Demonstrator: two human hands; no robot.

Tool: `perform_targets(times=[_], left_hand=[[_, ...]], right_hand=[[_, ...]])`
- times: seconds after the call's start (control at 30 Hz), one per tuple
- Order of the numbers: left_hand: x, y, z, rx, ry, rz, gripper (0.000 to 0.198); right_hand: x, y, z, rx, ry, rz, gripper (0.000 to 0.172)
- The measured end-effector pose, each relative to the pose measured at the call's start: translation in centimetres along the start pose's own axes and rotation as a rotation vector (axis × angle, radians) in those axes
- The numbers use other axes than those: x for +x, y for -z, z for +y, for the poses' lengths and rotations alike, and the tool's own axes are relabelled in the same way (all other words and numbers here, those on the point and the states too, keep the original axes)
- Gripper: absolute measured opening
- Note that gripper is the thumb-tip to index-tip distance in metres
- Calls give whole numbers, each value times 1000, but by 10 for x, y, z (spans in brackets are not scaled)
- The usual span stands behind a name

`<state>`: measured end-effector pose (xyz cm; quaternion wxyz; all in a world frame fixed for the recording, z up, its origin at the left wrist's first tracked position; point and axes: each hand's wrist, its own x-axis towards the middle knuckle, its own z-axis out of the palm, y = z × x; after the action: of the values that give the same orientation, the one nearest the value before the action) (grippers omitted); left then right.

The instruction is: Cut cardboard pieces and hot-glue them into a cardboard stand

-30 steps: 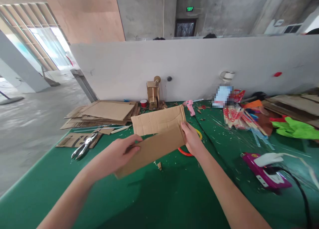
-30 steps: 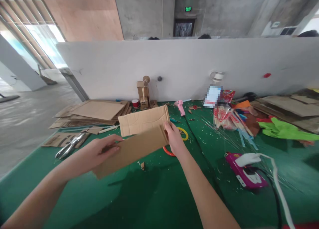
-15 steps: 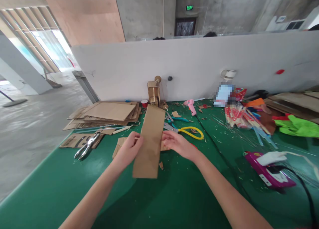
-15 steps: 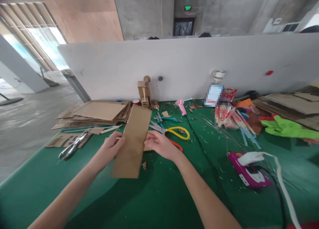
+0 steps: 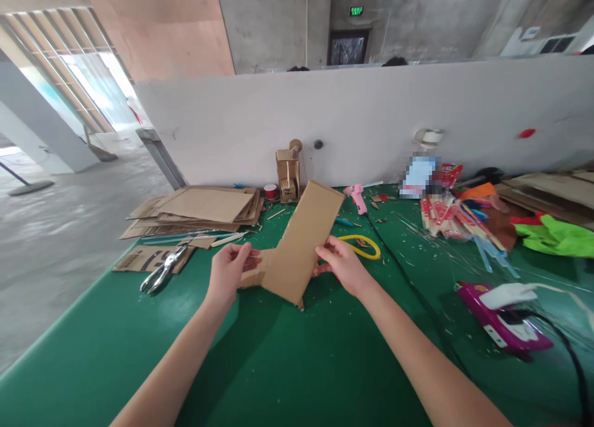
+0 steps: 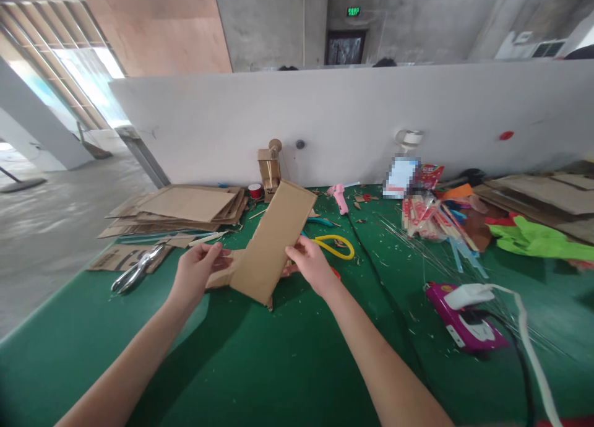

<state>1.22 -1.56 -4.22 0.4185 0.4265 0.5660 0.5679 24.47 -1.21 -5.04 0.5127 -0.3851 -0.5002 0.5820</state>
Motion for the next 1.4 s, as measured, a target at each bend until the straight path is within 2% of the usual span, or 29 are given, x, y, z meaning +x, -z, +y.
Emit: perform_targets(times=[0.1,0.2,0.27,0.33,0.43,0.53,0.57,0.63,0.73,0.8,0.87,0.97,1.03,1.23,1.4], left_hand=[[13,19,5,188,-124,100,32],[17,31,13,577,-234,76,42],[16,31,16,910,-252,8,48],[15,27,15,1178,-275,-90,53],[21,18,8,1315,-385,-340,57],[34,11,5,1207,-391,-556,66],[39,10,6,1148,-387,-589,66],[48,10,14,1049,-398,-603,52],[55,14,35,924,-351,-528,29],[55,16,48,730,-267,-470,29],[51,13,56,424,-210,-456,33],[40,2,53,-35,-295,-379,40],[31,-8,44,-200,-336,-316,43],[12,-27,18,-286,-155,-451,44],[2,-38,14,-230,-163,-511,50]], right_hand=[[5,8,-3,21,68,189,24],[9,16,-7,77,154,392,23],[11,20,-10,124,188,493,24],[11,22,-12,169,171,531,27],[10,21,-14,175,91,469,29],[7,17,-15,118,7,327,28],[6,17,-15,97,-11,285,28],[5,16,-14,59,-24,233,26],[4,15,-14,31,-8,198,26],[4,14,-13,23,-1,157,27],[2,11,-12,-3,5,99,28],[1,8,-10,-77,27,11,26],[1,8,-9,-127,57,-8,24],[2,10,-6,-259,205,45,21],[-2,3,-7,-542,363,119,22]])
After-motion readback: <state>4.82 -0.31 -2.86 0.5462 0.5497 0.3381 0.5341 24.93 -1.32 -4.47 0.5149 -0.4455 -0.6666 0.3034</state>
